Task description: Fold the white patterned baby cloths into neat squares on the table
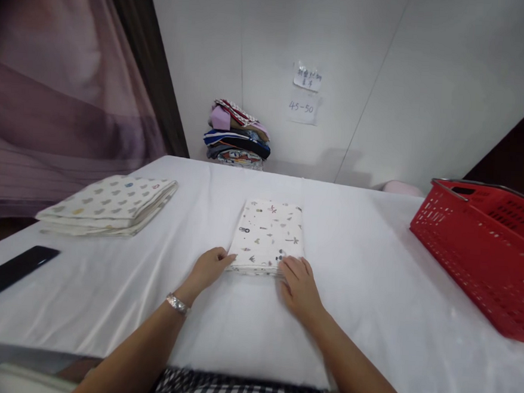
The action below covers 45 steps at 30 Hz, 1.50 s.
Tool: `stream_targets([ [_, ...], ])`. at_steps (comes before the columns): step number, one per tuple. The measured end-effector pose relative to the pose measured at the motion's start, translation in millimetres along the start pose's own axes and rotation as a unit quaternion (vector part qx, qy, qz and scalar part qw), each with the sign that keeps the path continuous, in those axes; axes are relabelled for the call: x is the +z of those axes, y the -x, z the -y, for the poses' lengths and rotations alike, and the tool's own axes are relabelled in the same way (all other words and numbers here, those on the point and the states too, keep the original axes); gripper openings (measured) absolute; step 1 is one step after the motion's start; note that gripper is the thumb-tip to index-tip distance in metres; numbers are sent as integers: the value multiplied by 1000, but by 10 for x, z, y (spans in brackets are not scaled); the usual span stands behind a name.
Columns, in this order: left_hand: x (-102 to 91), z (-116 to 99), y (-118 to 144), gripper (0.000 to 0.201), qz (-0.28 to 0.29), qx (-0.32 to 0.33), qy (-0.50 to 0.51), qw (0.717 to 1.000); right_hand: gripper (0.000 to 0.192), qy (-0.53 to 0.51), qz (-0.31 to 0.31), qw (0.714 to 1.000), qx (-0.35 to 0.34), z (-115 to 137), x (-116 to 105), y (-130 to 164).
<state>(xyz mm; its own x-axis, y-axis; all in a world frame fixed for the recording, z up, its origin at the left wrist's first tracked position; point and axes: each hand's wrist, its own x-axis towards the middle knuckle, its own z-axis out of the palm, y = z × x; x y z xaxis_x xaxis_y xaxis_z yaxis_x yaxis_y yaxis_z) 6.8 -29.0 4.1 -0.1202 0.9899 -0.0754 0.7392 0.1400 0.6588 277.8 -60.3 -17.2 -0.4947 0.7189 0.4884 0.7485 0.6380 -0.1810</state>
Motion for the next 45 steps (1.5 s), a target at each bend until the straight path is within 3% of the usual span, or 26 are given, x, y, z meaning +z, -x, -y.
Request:
stream_targets([
  [9,-26,1,-29,24,-24,4,-32,999,53,9,60,998,-34,277,213,-143],
  [11,-35,-73,-37,19,-71,42,-50,995,53,6,58,998,-36,275,227,-130],
  [14,10,-218,-62,27,-123,157,-69,977,54,4,51,998,-35,261,227,-125],
  [16,77,-290,-83,34,-107,229,-92,963,54,7,53,998,-35,259,226,-128],
  [18,151,-313,-104,40,-69,252,-123,957,53,8,60,998,-35,262,224,-126],
  [21,237,-263,-127,48,-20,211,-155,965,52,-6,72,997,-27,262,196,-117],
  [25,286,-176,-137,53,-10,185,-161,970,52,-59,84,995,-6,210,102,-199],
  [30,313,-157,-137,54,-14,180,-157,971,48,-103,66,992,12,34,131,-708],
  [39,309,-165,-132,56,-12,182,-159,970,46,-35,175,980,87,-125,729,-2086],
  [45,346,-143,-146,58,-17,181,-169,969,52,-22,215,971,107,-87,1054,-2241],
])
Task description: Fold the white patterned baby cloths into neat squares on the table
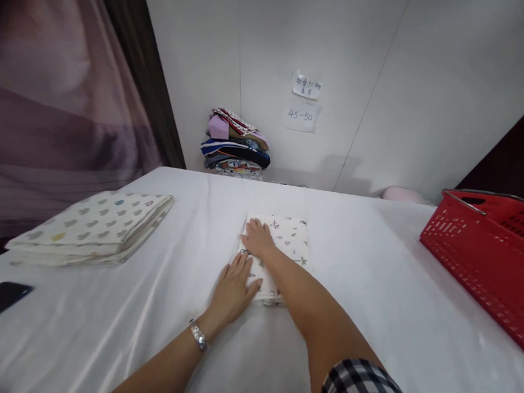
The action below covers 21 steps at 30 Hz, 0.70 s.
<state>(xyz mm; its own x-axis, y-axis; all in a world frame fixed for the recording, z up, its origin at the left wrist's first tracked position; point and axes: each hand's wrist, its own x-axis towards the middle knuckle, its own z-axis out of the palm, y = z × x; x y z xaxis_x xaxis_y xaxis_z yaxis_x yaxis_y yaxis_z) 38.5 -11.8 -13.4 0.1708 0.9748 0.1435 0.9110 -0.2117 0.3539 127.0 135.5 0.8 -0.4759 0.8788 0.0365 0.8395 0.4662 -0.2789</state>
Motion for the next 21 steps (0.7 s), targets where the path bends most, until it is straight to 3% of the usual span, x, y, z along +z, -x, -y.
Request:
stream_targets([
  [21,-10,-28,0,57,-2,-7,-3,1000,64,4,31,999,37,-104,-28,-320],
])
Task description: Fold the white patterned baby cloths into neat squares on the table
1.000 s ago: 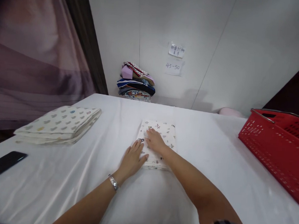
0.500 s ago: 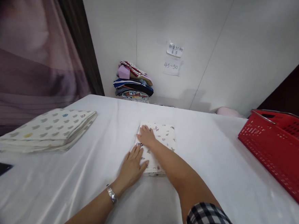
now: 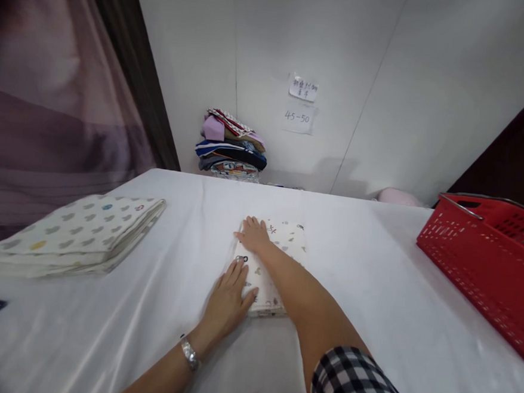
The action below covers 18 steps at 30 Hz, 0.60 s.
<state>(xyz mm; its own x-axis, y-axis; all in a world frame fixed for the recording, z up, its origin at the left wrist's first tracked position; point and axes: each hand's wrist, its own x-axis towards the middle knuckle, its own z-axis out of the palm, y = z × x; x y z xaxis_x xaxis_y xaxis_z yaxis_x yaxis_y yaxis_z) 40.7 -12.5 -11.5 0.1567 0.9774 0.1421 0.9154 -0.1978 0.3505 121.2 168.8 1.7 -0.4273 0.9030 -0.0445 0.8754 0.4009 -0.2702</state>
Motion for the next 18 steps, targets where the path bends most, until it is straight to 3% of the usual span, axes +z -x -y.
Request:
stream_targets([
  [4,20,16,-3,58,-1,5,1,1000,62,-2,1,1000,-12,4,-16,-15],
  [8,32,36,5,58,-7,9,6,1000,53,-4,-2,1000,-24,-140,-181,-36],
  [14,17,34,14,57,-7,12,17,1000,46,19,12,997,78,-725,-516,30],
  [18,-13,16,11,58,6,7,10,1000,47,27,34,991,126,-1084,-606,161],
])
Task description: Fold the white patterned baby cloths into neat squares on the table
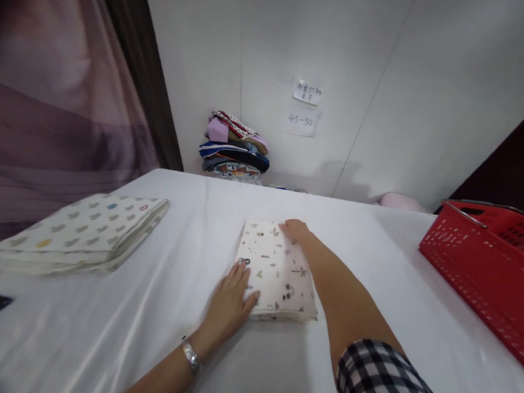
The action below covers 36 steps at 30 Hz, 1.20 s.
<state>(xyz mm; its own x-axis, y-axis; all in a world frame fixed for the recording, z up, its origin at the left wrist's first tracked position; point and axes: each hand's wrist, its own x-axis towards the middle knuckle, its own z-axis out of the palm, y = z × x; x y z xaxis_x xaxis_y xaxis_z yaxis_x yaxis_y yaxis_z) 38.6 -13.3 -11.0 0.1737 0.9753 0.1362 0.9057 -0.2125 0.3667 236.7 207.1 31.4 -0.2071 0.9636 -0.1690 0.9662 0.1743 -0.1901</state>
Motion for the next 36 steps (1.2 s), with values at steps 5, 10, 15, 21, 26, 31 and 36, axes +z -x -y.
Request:
stream_targets([
  [5,-5,-3,0,57,-4,2,-3,1000,54,4,-3,1000,11,-196,38,30],
  [10,25,14,5,57,-16,10,-6,1000,56,10,2,1000,20,-204,70,8],
  [15,38,57,-9,55,-41,35,-23,998,51,15,17,999,26,-267,36,20],
  [21,11,211,-119,57,-90,4,-5,996,46,4,3,996,91,-686,-8,303],
  [26,10,275,-166,55,-88,-11,36,995,47,-20,-25,982,184,-1176,49,812],
  [31,15,243,-164,54,-81,16,62,995,47,-56,-45,962,264,-1422,138,1301],
  [36,-9,136,-94,53,-72,31,102,992,45,-98,-55,949,295,-1415,192,1665],
])
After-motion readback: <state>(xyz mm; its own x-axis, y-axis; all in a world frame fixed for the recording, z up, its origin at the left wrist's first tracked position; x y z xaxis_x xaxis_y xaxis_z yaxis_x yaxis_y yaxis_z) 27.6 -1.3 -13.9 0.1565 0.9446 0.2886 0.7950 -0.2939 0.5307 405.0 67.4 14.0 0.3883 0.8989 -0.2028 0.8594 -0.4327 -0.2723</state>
